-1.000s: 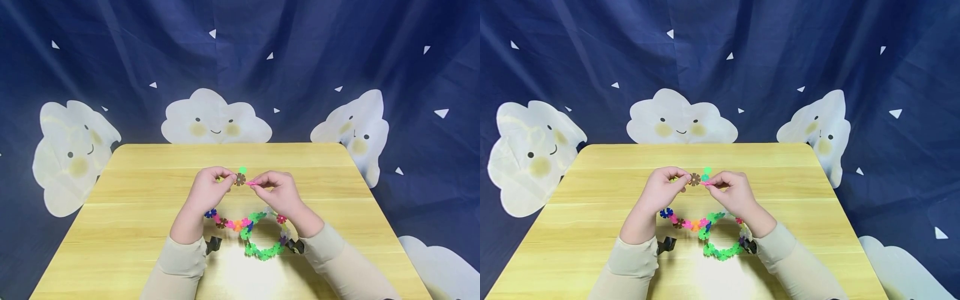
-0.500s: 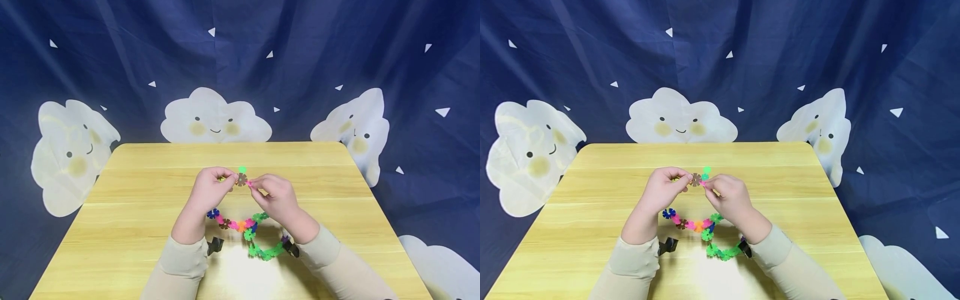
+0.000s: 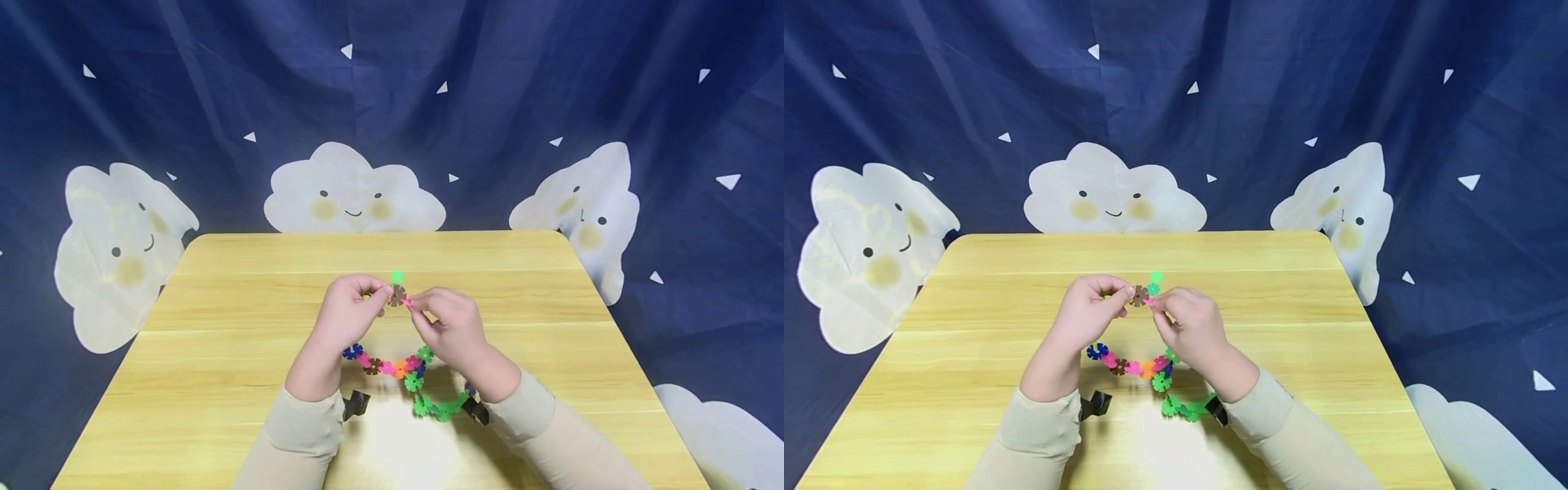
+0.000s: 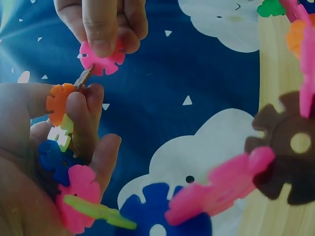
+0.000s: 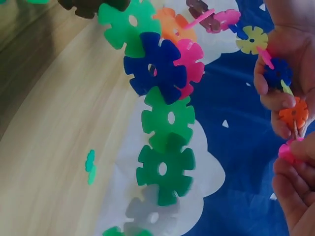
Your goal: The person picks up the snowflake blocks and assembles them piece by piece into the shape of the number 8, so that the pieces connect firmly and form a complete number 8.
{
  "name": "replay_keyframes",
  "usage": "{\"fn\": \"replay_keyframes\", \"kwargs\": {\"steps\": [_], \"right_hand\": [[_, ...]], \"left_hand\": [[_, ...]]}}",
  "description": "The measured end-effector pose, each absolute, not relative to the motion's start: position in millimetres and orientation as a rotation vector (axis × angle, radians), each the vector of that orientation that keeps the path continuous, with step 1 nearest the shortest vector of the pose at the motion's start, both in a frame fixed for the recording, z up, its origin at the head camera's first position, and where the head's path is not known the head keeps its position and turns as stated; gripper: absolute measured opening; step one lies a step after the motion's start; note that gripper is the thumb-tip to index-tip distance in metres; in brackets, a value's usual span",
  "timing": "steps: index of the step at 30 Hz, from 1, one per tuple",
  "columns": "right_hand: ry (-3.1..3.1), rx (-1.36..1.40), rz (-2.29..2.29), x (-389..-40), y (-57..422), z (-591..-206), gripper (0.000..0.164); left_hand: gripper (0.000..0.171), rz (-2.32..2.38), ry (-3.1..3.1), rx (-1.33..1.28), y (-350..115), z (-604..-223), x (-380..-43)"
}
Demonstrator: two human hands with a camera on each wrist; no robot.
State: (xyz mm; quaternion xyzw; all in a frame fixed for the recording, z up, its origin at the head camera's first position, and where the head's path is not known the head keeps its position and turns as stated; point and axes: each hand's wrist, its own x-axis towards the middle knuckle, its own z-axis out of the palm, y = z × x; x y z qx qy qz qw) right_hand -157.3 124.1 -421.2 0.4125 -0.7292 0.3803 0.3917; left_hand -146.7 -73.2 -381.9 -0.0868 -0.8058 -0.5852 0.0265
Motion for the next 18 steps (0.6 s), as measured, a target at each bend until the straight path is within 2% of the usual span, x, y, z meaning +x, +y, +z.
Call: {"fn": "replay_keyframes", "kwargs": {"steps": [6,9,11,14,18], "right_hand": [[-2.047,1.121,0.978,-156,130,-416,0.008],[-2.306,1.168,1.151,-167,147,-411,0.021],[-2.487,1.095,1.292,-183,161,-414,0.030],[-2.768,0.877,1.369,-213,178,-430,0.033],[-3.133,0.742,1.130,-243,184,-467,0.045]], "left_hand": [[0.015,-1.790,-2.548,-0.284,-77,-385,-147],[0.015,-1.734,-2.611,-0.277,-83,-386,-146],[0.015,-1.690,-2.639,-0.260,-88,-385,-146],[0.015,-1.632,-2.666,-0.238,-93,-383,-146],[0.014,-1.505,-2.745,-0.250,-93,-382,-147]]}}
